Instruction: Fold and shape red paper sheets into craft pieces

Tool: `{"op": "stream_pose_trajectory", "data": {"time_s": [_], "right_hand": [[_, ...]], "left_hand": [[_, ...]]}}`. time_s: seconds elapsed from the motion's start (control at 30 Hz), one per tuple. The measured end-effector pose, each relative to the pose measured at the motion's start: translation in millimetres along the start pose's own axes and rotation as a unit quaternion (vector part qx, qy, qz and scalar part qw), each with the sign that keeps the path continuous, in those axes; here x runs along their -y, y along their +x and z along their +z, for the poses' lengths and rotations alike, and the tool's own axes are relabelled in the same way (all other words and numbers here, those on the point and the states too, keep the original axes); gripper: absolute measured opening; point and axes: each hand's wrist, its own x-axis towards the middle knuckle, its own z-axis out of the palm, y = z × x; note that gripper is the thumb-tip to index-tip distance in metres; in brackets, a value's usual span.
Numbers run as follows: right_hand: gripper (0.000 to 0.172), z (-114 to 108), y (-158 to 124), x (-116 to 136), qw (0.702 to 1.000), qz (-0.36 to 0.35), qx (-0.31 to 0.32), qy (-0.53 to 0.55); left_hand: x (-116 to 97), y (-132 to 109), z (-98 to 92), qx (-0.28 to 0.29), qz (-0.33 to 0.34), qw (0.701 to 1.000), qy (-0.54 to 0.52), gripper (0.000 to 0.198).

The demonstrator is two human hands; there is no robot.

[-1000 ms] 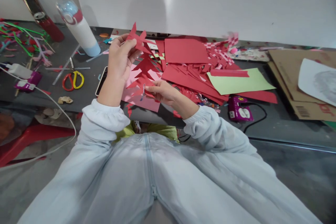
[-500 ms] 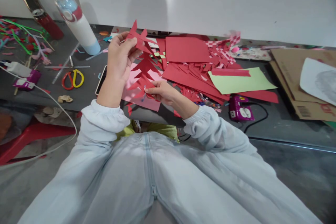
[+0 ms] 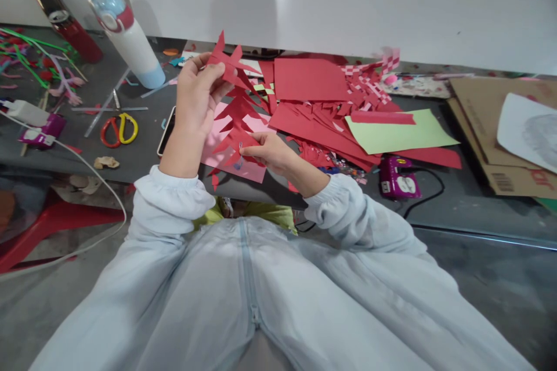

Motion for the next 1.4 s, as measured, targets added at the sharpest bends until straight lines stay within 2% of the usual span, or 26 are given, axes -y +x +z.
{"op": "stream_pose_trajectory", "data": {"time_s": [0.17,0.37,0.53,0.83,1.1,1.4], "right_hand": [[0.028,2.3,-0.9,0.1,1.000,-0.007,-0.005,-0.002],[0.035,1.5,-2.2,-1.5,0.999,-0.028,0.041,-0.002],[0.038,2.4,-4.2,-4.1,0.998,-0.037,0.049,0.021],[0.050,5.8,-0.2,-8.1,0.997,-0.001,0.033,0.075],[0.051,4.3,1.7,-10.4,0.996,0.015,0.043,0.073],[0.047,0.0,3.2,-13.9,0.995,0.020,0.043,0.088]], "left_hand": [[2.0,-0.1,-1.7,0.006,0.009,1.000,0.000,0.023],[2.4,2.1,-7.4,0.001,0.006,1.000,0.008,0.022],[0.3,4.2,-12.1,0.008,0.012,1.000,0.016,0.019],[2.4,2.4,-9.7,-0.008,0.004,1.000,0.027,0.020],[5.5,1.8,-10.5,0.033,0.022,0.999,-0.011,0.018],[3.0,0.8,-8.1,0.000,-0.002,1.000,0.005,0.018]]}}
